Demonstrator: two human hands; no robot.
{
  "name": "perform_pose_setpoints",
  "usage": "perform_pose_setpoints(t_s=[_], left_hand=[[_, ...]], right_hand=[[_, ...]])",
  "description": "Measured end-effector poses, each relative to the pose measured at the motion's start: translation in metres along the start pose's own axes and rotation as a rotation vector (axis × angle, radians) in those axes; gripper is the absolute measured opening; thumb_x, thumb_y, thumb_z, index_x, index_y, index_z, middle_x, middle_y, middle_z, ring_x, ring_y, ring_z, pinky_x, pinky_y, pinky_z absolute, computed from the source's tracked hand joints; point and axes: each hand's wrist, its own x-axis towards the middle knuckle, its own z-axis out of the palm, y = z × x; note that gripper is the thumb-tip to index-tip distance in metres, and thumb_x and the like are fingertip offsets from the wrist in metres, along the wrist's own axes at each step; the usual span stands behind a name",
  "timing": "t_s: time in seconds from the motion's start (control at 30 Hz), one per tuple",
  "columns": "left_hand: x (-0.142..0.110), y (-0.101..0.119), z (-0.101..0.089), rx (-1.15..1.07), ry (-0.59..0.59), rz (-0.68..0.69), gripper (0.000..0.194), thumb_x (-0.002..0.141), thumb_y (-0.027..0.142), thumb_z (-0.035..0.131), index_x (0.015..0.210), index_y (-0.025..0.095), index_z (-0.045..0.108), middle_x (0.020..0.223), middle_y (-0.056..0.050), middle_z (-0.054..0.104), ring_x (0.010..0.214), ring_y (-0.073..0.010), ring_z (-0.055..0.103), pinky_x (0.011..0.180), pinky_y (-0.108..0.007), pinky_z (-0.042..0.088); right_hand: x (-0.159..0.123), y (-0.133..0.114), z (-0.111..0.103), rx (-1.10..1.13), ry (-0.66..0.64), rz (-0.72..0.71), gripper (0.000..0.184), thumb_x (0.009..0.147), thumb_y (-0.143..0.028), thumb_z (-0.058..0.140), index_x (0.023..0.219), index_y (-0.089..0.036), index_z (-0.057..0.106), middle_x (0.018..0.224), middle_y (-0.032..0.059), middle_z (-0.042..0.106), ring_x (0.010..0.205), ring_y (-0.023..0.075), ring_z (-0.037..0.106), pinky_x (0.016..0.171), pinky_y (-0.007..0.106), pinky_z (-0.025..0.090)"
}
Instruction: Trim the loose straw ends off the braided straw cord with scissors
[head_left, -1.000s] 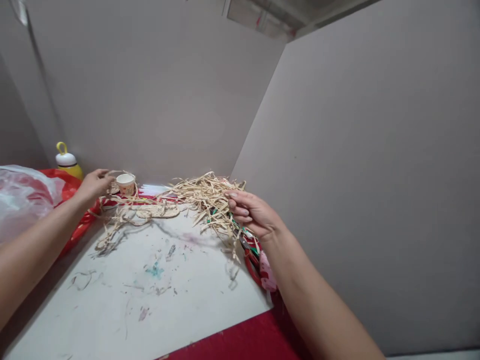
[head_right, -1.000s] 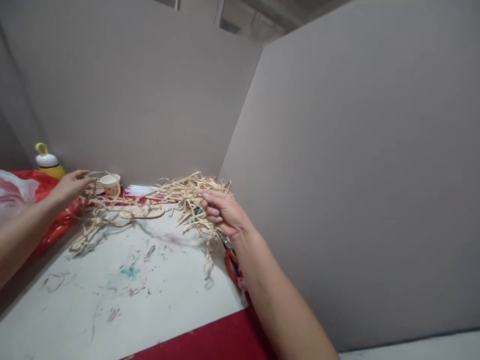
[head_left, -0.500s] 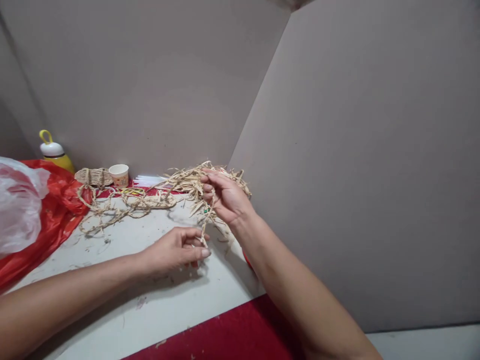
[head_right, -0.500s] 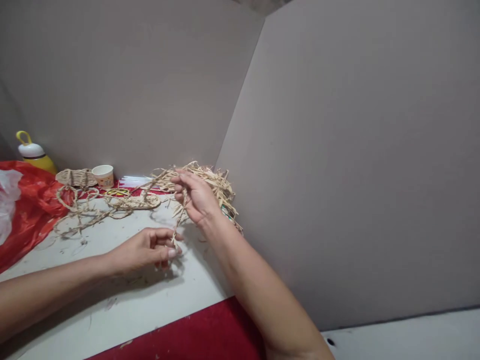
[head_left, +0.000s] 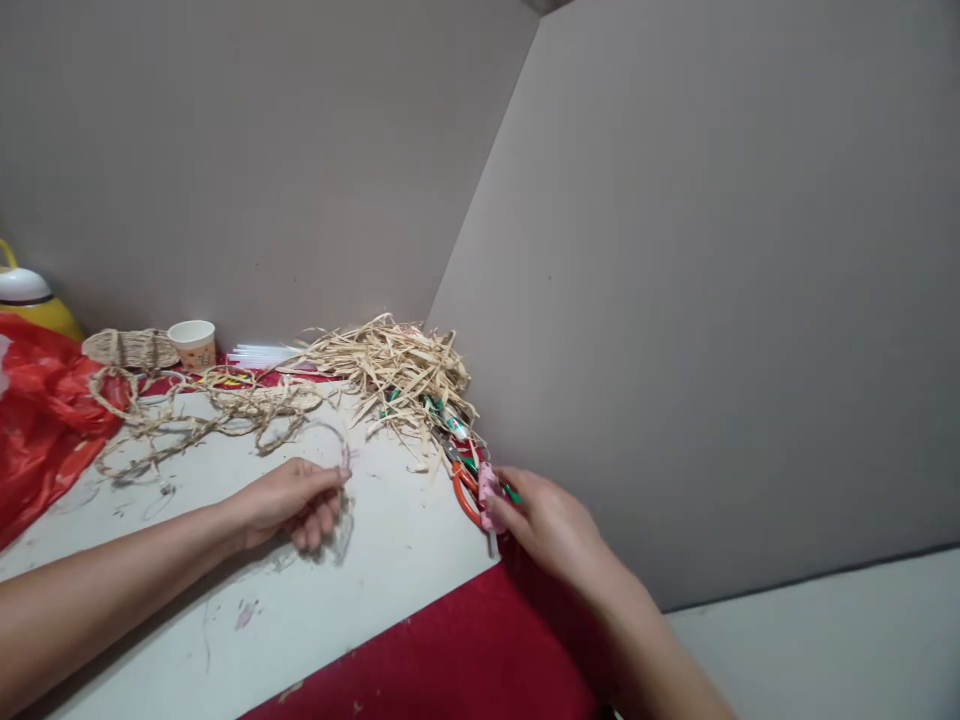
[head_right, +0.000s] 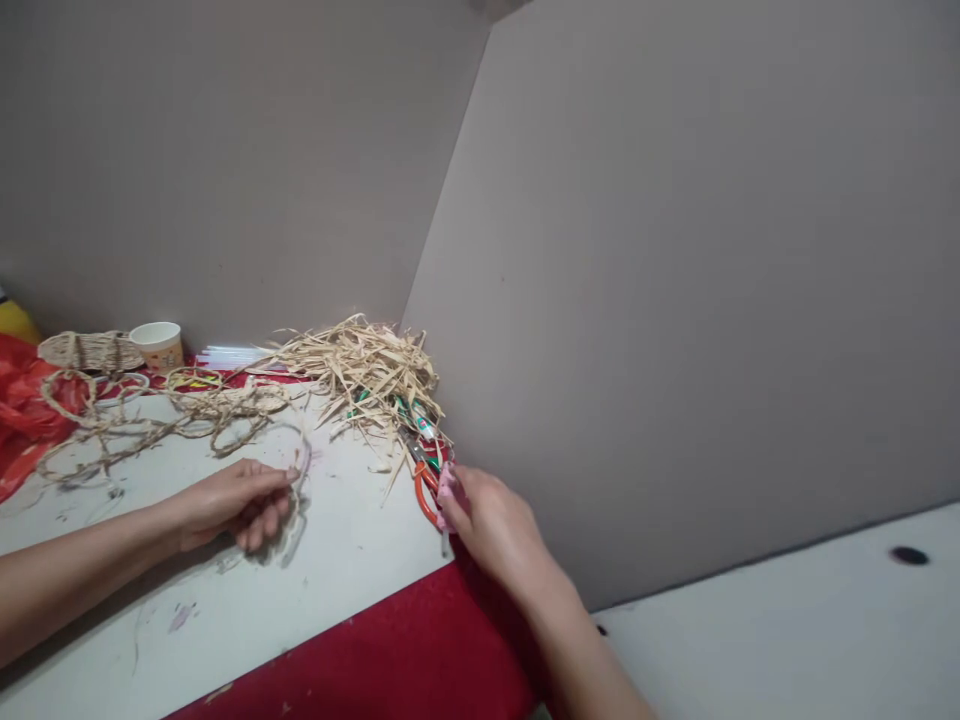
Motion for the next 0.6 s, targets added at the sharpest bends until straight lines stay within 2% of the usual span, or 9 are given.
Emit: perform_pose_setpoints(t_s=[0.07, 0.13, 0.2, 0.23, 0.3, 0.4, 0.5, 0.6], left_hand=[[-0.003, 0.001, 0.004, 0.234, 0.040, 0.025, 0.051, 0.074, 0.063, 0.050, 0.054, 0.017, 0.050, 0.043, -0.002, 0.055, 0.034, -0.0119, 0.046, 0.037, -0.022, 0.029], [-0.006, 0.004, 0.011, 0.514, 0.166, 0.198, 0.046, 0.075, 0.056, 0.052, 0.050, 0.019, 0.045, 0.041, 0.001, 0.050, 0.037, -0.0119, 0.044, 0.041, -0.023, 0.026], [-0.007, 0.008, 0.025, 0.776, 0.258, 0.418, 0.036, 0.077, 0.043, 0.053, 0.052, 0.019, 0.048, 0.046, 0.000, 0.051, 0.044, -0.0133, 0.046, 0.046, -0.024, 0.027], [-0.006, 0.010, 0.034, 0.877, 0.250, 0.504, 0.030, 0.079, 0.038, 0.050, 0.056, 0.019, 0.053, 0.052, -0.001, 0.055, 0.049, -0.0148, 0.049, 0.049, -0.025, 0.029], [0.001, 0.013, 0.058, 1.007, 0.133, 0.612, 0.021, 0.081, 0.029, 0.046, 0.072, 0.019, 0.062, 0.068, -0.004, 0.065, 0.060, -0.0177, 0.056, 0.056, -0.027, 0.036], [0.023, 0.016, 0.096, 1.146, 0.000, 0.751, 0.021, 0.080, 0.026, 0.046, 0.089, 0.019, 0.064, 0.092, -0.009, 0.068, 0.076, -0.0220, 0.063, 0.066, -0.029, 0.043], [0.051, 0.019, 0.124, 1.305, -0.011, 0.800, 0.024, 0.079, 0.022, 0.045, 0.096, 0.018, 0.062, 0.100, -0.011, 0.065, 0.077, -0.0244, 0.064, 0.065, -0.031, 0.046], [0.072, 0.021, 0.135, 1.397, 0.007, 0.827, 0.026, 0.083, 0.021, 0.041, 0.099, 0.017, 0.061, 0.103, -0.012, 0.063, 0.076, -0.0259, 0.065, 0.064, -0.034, 0.047]], right_hand=[[-0.019, 0.015, 0.012, -0.079, -0.005, 0.035, 0.039, 0.086, -0.038, 0.042, 0.116, -0.021, 0.059, 0.112, 0.0116, 0.065, 0.099, 0.0254, 0.059, 0.081, 0.035, 0.044], [-0.031, 0.026, 0.019, -0.076, -0.020, 0.017, 0.043, 0.088, -0.036, 0.039, 0.126, -0.021, 0.053, 0.120, 0.0120, 0.061, 0.105, 0.0247, 0.058, 0.085, 0.036, 0.044], [-0.037, 0.032, 0.021, -0.069, -0.048, -0.014, 0.043, 0.088, -0.033, 0.038, 0.127, -0.022, 0.051, 0.122, 0.0113, 0.060, 0.107, 0.0236, 0.057, 0.088, 0.035, 0.043], [-0.037, 0.034, 0.022, -0.074, -0.055, -0.022, 0.042, 0.087, -0.031, 0.039, 0.126, -0.022, 0.052, 0.120, 0.0110, 0.061, 0.107, 0.0234, 0.057, 0.088, 0.035, 0.043], [-0.036, 0.036, 0.024, -0.092, -0.043, -0.017, 0.040, 0.087, -0.029, 0.038, 0.123, -0.022, 0.054, 0.113, 0.0111, 0.062, 0.104, 0.0234, 0.058, 0.087, 0.035, 0.043], [-0.032, 0.040, 0.031, -0.115, 0.033, -0.005, 0.037, 0.089, -0.031, 0.035, 0.116, -0.019, 0.057, 0.099, 0.0118, 0.063, 0.093, 0.0238, 0.060, 0.080, 0.035, 0.046], [-0.031, 0.046, 0.039, -0.097, 0.115, -0.058, 0.037, 0.091, -0.036, 0.033, 0.111, -0.018, 0.059, 0.090, 0.0111, 0.062, 0.084, 0.0238, 0.061, 0.074, 0.036, 0.048], [-0.036, 0.055, 0.043, -0.019, 0.203, -0.128, 0.037, 0.093, -0.039, 0.033, 0.113, -0.022, 0.058, 0.090, 0.0099, 0.062, 0.084, 0.0231, 0.061, 0.076, 0.037, 0.049]])
